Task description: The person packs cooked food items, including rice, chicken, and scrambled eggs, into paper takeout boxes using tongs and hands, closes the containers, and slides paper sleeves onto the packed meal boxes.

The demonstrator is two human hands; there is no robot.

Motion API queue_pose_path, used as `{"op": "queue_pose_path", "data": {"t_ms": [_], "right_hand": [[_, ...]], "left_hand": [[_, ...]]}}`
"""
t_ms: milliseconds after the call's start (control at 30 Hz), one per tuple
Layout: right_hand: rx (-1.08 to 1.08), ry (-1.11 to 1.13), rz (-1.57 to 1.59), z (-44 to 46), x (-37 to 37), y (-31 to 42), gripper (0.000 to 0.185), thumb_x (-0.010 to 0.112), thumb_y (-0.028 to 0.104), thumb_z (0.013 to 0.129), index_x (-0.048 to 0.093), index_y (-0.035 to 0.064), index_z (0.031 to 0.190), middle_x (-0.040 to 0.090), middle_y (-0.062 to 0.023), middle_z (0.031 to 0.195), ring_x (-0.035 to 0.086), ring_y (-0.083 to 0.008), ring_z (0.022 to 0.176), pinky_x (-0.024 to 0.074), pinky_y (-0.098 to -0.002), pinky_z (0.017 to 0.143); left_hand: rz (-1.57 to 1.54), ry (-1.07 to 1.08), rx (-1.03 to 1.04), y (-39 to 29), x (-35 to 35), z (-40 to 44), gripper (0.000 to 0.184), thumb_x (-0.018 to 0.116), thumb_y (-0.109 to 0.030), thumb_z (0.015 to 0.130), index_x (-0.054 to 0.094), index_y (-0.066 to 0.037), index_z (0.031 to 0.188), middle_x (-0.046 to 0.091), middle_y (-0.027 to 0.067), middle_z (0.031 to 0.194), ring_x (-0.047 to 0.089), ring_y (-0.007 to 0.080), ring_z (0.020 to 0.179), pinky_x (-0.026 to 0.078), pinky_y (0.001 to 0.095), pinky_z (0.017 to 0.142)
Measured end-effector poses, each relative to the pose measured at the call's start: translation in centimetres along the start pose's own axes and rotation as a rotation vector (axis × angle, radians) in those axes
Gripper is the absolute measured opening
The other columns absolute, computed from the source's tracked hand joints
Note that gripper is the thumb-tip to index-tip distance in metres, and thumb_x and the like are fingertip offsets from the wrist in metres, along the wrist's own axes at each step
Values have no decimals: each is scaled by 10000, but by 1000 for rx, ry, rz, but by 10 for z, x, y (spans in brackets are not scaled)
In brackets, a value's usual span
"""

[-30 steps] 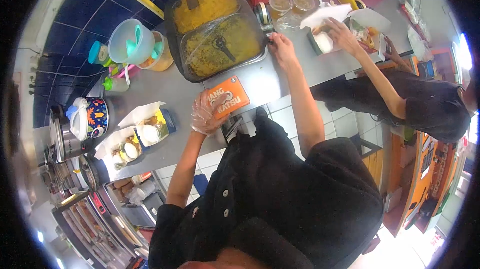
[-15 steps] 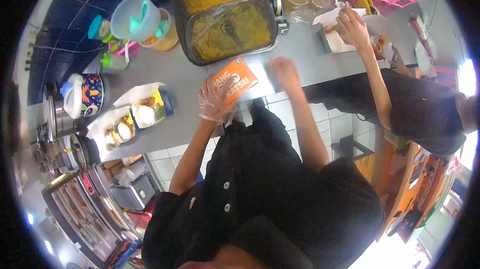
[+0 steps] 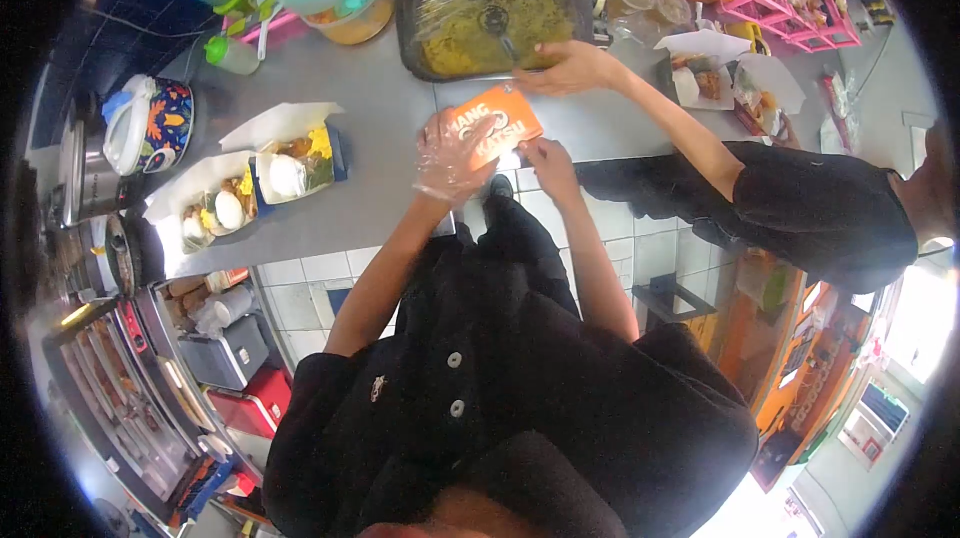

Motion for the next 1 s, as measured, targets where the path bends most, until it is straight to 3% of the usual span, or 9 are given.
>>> {"op": "queue_pose_path", "data": {"t_ms": [133,300,433,533,567,667,867,933,1000], "right_hand": [[-329,-139,-100,-2,-4,10,234,671,232,946,743,12,977,650,-146,896,619,-237,917,482,-368,796],[-481,-121,-338,15,-11,3,232,661,207,936,723,-16,951,648,-152,853,631,-256,863,490,-401,758],[-392,56,-346,34,-14,1,337,673,347,939,749,18,945,690,-72,756,607,-187,662,480,-361,620],[-651,-36,-428,22,-13,15,383,715,339,939,717,-40,998,701,-118,808,622,-214,697,493,-381,623],[-471,44,-486,31,-16,-1,405,697,336,961,689,-61,1042,703,-140,832,635,-233,744,503,-372,671],[-565,-198,-208,29,-31,-68,467,634,314,994,600,-97,1212,647,-266,1168,659,-340,1056,537,-417,911],[-620,-177,-373,-73,150,-11,466,574,326,1018,593,-94,1218,639,-262,1196,630,-352,1098,510,-425,953],[-608,-47,-359,-90,246,15,458,571,330,1020,599,-88,1205,643,-256,1181,631,-342,1084,509,-425,943],[-585,50,-358,-108,339,36,452,567,334,1021,606,-83,1192,648,-249,1166,631,-333,1070,509,-424,933]], "left_hand": [[-9,-65,4,5,-1,-4,682,743,-462,754,570,-325,1399,462,167,1309,444,401,1244,389,575,963],[-58,-195,-9,7,3,-7,596,782,-449,721,658,-271,1277,559,133,1217,528,335,1146,415,546,896],[-825,-277,-92,12,-66,-7,427,770,-376,786,707,-184,1162,730,77,1105,690,278,994,545,433,854],[-275,-149,-28,11,-11,-22,656,808,-431,693,625,-277,1303,593,80,1349,483,351,1332,395,586,1038],[-317,-151,7,17,30,-20,813,832,-503,645,560,-306,1385,427,122,1519,264,395,1468,234,672,1118],[-282,-118,3,34,2,-63,957,826,-546,695,434,-238,1512,307,230,1570,234,417,1488,206,629,1173],[-106,-734,-125,182,-160,-320,446,689,-247,901,582,-72,1298,563,165,1326,543,377,1212,434,528,1026],[252,-632,-604,296,-238,-444,444,712,-210,866,606,-46,1265,624,168,1235,573,357,1178,447,471,1023],[414,-1042,-986,385,-348,-600,487,724,-255,867,595,-46,1287,632,184,1246,569,378,1205,430,477,1054]]}}
Point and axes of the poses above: each hand's wrist, its own z-axis towards the middle knuckle, its own x-axis out of the palm, y = z × x, the point moved 6 cm from there along z, towards the middle knuckle
